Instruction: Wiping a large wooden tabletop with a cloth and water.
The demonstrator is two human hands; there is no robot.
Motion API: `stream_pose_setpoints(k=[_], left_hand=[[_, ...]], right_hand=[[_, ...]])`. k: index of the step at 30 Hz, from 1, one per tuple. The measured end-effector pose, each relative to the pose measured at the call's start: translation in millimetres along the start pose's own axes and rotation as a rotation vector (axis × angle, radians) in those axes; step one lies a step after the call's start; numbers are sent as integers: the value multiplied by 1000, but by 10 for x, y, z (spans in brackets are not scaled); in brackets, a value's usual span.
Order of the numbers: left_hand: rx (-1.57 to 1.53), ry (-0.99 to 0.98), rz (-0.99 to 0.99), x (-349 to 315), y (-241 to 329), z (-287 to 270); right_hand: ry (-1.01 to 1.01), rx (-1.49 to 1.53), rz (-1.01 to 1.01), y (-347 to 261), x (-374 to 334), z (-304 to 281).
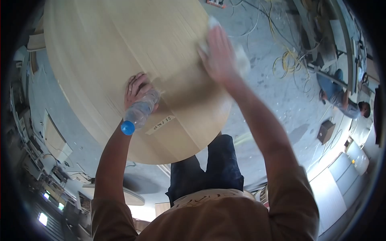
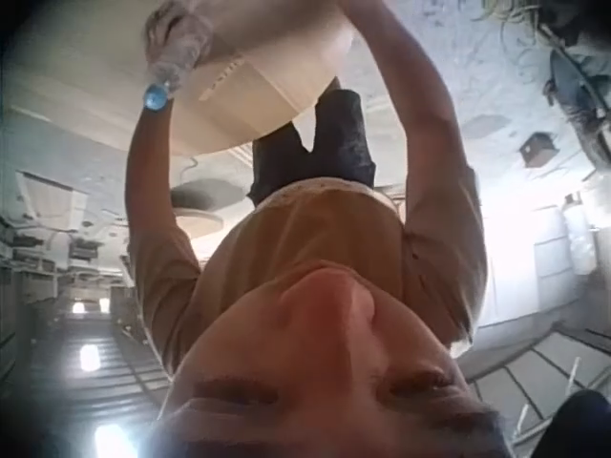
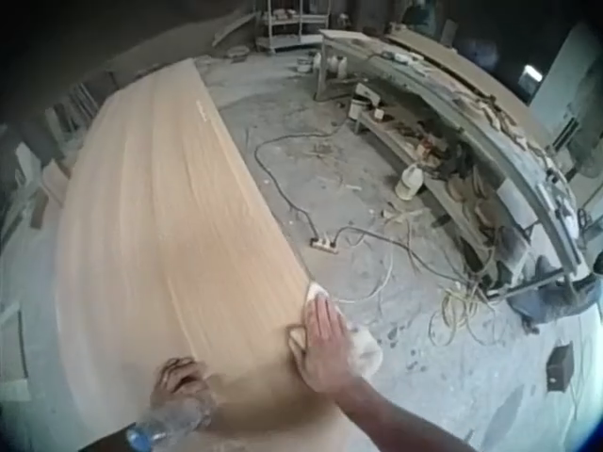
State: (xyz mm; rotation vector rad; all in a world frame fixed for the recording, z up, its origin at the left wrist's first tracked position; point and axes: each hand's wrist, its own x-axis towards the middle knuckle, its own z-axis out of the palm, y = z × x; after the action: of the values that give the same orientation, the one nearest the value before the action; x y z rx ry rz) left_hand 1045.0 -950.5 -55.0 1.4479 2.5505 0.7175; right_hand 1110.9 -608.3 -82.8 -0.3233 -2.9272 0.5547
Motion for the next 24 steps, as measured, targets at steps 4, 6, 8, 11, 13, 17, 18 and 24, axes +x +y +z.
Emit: stream_pose_setpoints(k=[4,6,8,11,13,17,18,24], left_hand=[[-5,-25,-45,-25,34,93],[-3,-9,-42,-11,47,79],[-2,-16,-43,40,15,86],[4,-33,-5,189,29,123],[-7,-34,-22,178,35,100],[-43,-6,-40,26,-9,58],[-32,-18,-45,-73,-65,78],[75,76,-4,-90,-145,183]], right_hand=[[-173,41,69,42,-1413,-333],[-157,-4,71,-48,-1307,-337],[-130,-78,1,-28,-654,-184],[74,-106,-199,-13,656,78],[122,-110,-235,-49,1038,192],[97,8,-248,-19,278,176],[35,36,-233,-65,-215,47],[-65,-9,-130,-99,-573,-109]])
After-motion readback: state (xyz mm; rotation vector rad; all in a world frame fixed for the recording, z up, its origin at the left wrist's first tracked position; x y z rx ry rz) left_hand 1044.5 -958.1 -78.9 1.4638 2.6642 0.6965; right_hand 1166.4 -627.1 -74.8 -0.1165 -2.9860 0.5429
